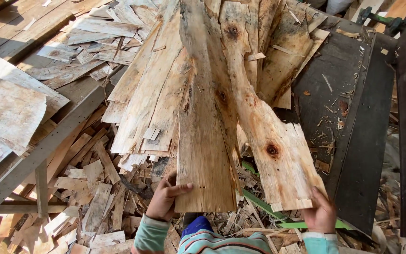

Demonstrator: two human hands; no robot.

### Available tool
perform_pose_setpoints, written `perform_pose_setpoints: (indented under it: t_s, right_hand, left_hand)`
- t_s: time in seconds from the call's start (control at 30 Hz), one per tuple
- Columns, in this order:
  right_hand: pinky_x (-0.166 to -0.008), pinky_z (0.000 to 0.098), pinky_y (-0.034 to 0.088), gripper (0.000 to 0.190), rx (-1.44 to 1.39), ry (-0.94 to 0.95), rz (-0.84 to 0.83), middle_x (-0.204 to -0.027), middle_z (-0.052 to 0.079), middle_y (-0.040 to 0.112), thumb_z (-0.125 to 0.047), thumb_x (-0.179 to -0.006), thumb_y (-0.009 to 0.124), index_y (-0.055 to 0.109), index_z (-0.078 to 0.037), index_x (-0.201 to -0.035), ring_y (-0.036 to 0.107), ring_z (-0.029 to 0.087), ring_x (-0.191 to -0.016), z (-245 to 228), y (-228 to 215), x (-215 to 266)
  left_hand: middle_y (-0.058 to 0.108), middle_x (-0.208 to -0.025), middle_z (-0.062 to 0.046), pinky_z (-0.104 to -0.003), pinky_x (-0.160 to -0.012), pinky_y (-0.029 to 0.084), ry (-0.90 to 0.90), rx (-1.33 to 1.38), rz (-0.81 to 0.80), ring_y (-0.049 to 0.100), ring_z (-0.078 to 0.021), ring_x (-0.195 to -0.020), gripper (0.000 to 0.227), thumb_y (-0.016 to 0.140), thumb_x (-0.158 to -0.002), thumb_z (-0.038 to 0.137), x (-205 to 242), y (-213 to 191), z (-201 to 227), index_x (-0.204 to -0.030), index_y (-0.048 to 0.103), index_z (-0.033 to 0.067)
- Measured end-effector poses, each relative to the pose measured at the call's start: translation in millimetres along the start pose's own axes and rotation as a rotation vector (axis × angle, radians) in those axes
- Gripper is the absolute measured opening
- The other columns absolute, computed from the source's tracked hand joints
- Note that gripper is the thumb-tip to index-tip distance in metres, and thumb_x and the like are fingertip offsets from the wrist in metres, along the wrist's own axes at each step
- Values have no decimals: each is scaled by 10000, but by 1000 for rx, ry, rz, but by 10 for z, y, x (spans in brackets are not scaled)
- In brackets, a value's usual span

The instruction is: The recorder selects thin wood sheets or bark, trims the edges using a manual lever-action cutting tool, and sorts the pieces into a stack.

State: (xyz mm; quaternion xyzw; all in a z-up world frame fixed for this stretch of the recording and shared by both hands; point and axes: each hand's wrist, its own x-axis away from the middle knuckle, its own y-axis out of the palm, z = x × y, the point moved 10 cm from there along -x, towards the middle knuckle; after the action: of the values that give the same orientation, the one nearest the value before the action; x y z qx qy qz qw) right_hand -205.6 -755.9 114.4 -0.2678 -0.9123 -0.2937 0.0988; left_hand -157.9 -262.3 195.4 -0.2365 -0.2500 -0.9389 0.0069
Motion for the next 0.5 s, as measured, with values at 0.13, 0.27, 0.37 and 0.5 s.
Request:
perform_pose_setpoints:
  t_s: [0.13, 0.27, 0.37, 0.5]
  right_hand:
    - [-862, 444, 535, 357, 37, -44, 80, -1184, 193, 730, -159, -937, 698, 637, 56, -1215, 634, 286, -1026, 115, -897, -90]
    - [-599, 470, 460, 468, 471, 205, 59, -1096, 245, 704, -96, -921, 723, 600, 78, -1338, 546, 311, -767, 590, -1621, -405]
    - [-606, 467, 596, 546, 404, 315, -31, -1073, 220, 696, -142, -853, 712, 589, 17, -1360, 697, 289, -833, 435, -1551, -332]
    - [-736, 483, 583, 588, 470, 389, -23, -1130, 250, 727, -177, -849, 714, 593, 38, -1382, 708, 324, -926, 113, -1241, -433]
  left_hand:
    - [734, -1134, -150, -426, -830, 661, -87, 31, -167, 755, -266, -960, 735, 784, -701, 37, -1, 53, -348, -1388, 525, 10]
    - [726, -1120, -132, -398, -840, 636, -208, -66, -84, 733, -242, -968, 559, 810, -812, 59, -416, -289, -1040, -1320, 591, -12]
    - [747, -1049, -148, -445, -772, 651, -310, -14, 22, 743, -274, -888, 493, 794, -775, 53, -413, -332, -1150, -1231, 620, -10]
    - [778, -992, -176, -438, -753, 661, -204, -120, -6, 761, -275, -821, 457, 818, -770, 24, -504, -252, -1084, -1185, 638, -39]
